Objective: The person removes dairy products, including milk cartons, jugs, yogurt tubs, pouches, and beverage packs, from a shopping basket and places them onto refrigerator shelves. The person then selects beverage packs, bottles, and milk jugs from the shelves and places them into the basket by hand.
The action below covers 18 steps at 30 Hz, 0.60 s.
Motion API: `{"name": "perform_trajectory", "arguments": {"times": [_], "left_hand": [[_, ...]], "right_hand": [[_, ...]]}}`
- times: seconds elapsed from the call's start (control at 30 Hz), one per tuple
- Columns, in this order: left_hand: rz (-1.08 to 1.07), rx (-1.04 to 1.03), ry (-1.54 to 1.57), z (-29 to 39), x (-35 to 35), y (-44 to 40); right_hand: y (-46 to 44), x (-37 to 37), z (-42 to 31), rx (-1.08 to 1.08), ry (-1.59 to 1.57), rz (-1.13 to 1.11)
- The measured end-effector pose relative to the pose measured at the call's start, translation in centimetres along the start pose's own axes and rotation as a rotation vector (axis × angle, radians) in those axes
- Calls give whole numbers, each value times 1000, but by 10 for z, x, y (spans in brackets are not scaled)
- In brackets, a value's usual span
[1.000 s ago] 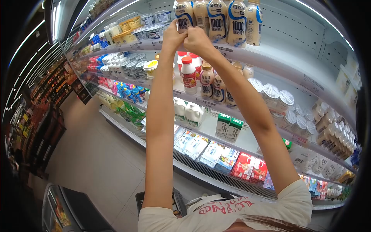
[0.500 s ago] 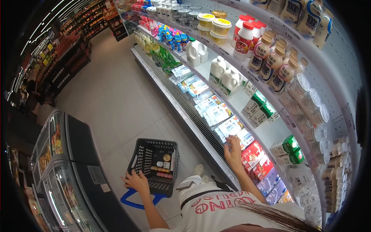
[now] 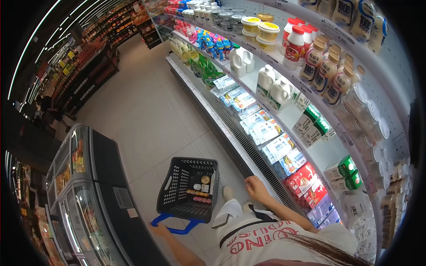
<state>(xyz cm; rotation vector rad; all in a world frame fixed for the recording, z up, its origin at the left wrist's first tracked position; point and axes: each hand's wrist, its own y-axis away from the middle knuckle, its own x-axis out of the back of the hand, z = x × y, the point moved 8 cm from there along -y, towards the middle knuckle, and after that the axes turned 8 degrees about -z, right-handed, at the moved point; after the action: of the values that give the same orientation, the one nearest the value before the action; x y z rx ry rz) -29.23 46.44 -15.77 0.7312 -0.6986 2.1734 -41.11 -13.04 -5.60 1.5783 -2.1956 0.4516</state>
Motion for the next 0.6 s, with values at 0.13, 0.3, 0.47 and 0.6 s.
{"name": "perform_trajectory", "arguments": {"times": [0.13, 0.3, 0.47, 0.6], "left_hand": [[3, 82, 92, 23, -30, -6], [-13, 250, 152, 78, -66, -33], [-70, 227, 208, 77, -151, -92], [-126, 410, 434, 145, -196, -120]], "right_hand": [[-27, -5, 14, -47, 30, -32], [-79, -33, 43, 30, 112, -108], [-138, -55, 87, -47, 140, -103], [-153, -61, 147, -306, 226, -4]]}}
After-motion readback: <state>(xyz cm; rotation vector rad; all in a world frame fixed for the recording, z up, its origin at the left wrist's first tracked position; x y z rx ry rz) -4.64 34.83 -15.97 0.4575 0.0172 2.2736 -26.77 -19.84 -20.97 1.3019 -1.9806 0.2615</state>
